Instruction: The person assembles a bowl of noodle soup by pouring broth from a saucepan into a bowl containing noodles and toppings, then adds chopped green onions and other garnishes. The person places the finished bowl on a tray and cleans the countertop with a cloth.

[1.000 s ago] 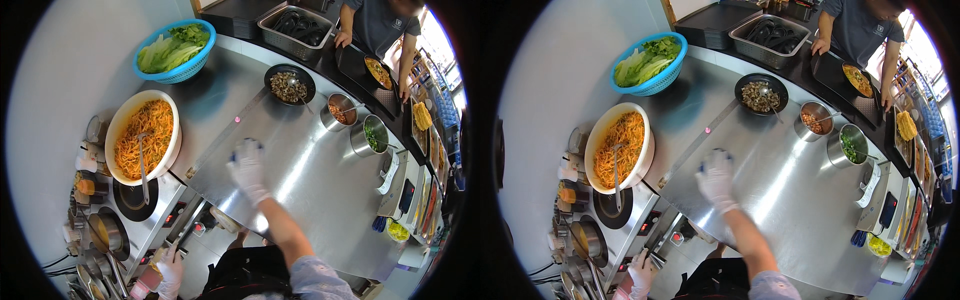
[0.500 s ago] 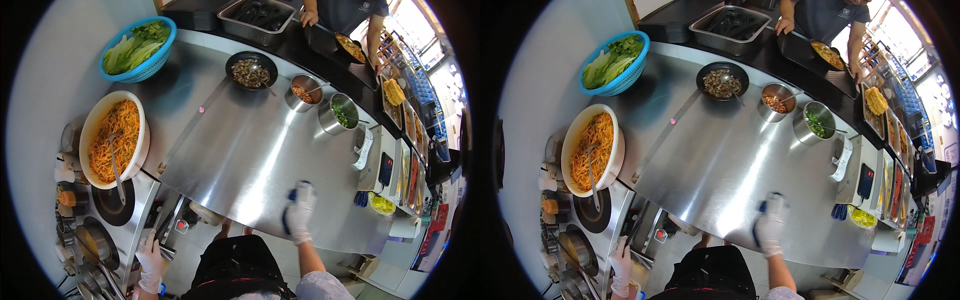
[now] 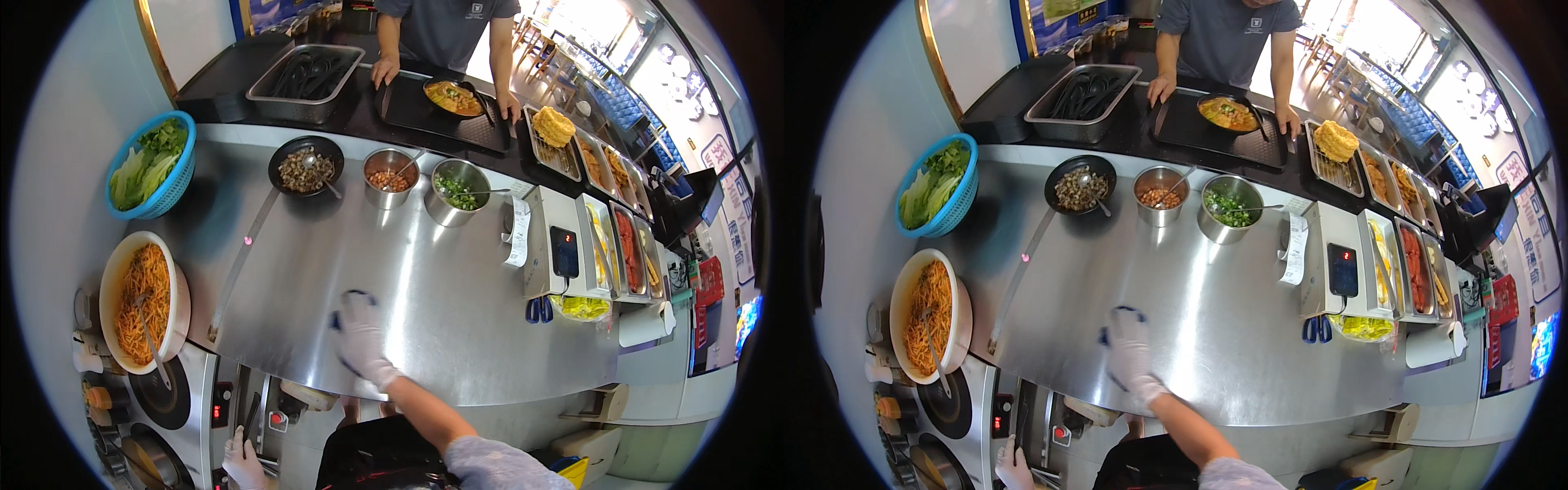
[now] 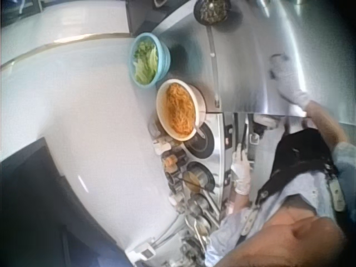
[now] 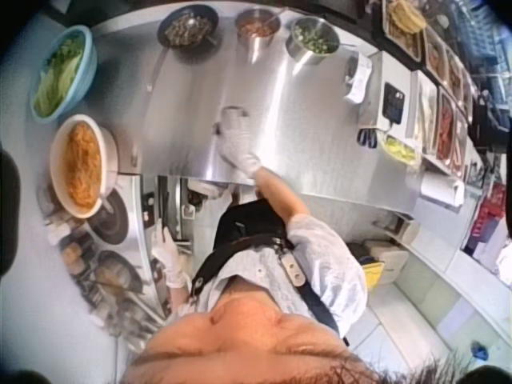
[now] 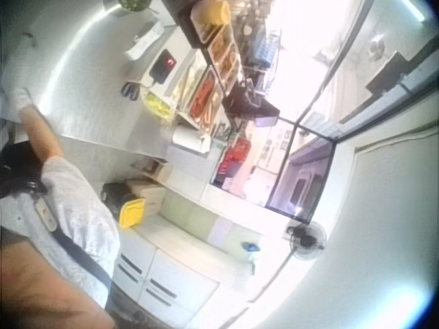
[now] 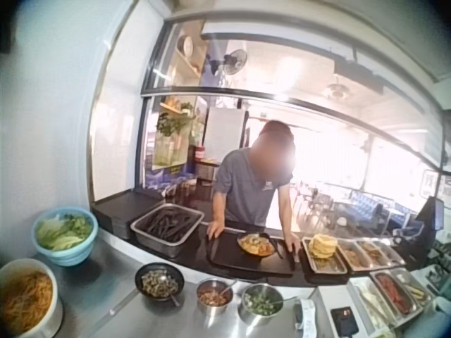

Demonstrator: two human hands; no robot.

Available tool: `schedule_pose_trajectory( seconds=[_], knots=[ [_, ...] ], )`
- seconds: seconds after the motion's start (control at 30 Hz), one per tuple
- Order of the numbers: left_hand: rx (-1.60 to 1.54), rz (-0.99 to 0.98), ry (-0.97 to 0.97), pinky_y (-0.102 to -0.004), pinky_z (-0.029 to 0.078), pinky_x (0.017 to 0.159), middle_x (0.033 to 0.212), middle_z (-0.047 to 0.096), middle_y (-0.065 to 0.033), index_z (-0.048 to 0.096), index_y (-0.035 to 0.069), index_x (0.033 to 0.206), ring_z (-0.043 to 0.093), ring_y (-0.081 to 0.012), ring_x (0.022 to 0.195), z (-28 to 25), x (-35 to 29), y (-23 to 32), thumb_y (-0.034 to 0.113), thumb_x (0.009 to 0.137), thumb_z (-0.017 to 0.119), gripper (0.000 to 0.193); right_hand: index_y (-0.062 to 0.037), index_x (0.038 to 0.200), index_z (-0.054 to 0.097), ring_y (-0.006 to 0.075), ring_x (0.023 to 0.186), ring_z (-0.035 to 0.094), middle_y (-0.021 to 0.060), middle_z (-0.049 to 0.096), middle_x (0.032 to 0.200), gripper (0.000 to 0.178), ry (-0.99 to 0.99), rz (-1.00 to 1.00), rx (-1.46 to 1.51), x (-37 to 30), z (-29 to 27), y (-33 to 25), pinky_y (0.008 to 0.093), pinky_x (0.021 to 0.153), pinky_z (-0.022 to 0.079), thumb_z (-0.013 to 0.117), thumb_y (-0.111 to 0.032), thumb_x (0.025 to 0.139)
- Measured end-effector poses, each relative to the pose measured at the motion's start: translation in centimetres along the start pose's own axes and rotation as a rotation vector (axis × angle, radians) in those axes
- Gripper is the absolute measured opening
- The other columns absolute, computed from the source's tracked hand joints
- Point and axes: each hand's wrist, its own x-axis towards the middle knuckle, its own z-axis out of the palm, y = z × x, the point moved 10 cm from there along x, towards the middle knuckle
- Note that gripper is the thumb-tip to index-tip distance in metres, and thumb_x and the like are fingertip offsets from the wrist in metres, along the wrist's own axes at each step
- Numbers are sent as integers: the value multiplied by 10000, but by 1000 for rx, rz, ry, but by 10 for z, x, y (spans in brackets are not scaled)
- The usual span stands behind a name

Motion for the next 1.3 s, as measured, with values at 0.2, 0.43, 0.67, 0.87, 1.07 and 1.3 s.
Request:
schedule_pose_trajectory(
  seconds=[0.2, 0.43, 0.67, 0.87, 1.07, 1.3],
  knots=[
    [37, 36, -33, -410, 513, 782, 1021, 664, -192, 662, 105, 1176, 634, -356, 907, 1, 19, 6, 103, 885, 627, 293, -30, 1429, 344, 377, 1385, 274, 219, 302, 1482, 688, -171, -204, -13, 25, 15, -15, 463, 1153, 213, 600, -175, 808],
    [-46, 109, -58, -400, 500, 778, 964, 637, -181, 648, 73, 1180, 611, -348, 879, 5, 42, 4, 90, 902, 598, 283, -22, 1424, 365, 400, 1358, 315, 224, 351, 1456, 697, 108, 147, -208, -9, -88, 124, 463, 1143, 245, 625, -140, 788],
    [-119, 253, -135, -410, 491, 760, 945, 611, -193, 630, 45, 1173, 592, -364, 853, 4, 68, 41, 62, 912, 565, 270, -60, 1440, 362, 371, 1383, 295, 209, 345, 1475, 681, 174, 380, -282, -64, -119, 191, 463, 1152, 232, 625, -205, 828],
    [-89, 310, -155, -396, 501, 742, 894, 611, -178, 625, 27, 1162, 592, -351, 817, 6, 80, 57, 62, 906, 571, 264, -60, 1446, 351, 374, 1383, 293, 214, 344, 1474, 687, 194, 417, -299, -81, -136, 210, 461, 1158, 216, 619, -207, 831],
    [-151, 400, 4, -391, 501, 595, 843, 621, -116, 688, 63, 1085, 630, -292, 689, 29, 96, 76, 33, 755, 682, 331, -59, 1449, 346, 379, 1381, 293, 221, 333, 1479, 691, 135, 380, -262, -80, -143, 228, 465, 1157, 211, 613, -221, 833],
    [-200, 569, 27, -370, 502, 575, 833, 617, -57, 707, 102, 1042, 628, -257, 639, 55, 101, 158, 59, 746, 708, 300, -45, 1434, 365, 397, 1364, 302, 232, 334, 1472, 700, 102, 302, -261, -77, -152, 242, 463, 1149, 227, 637, -223, 814]
  ],
)
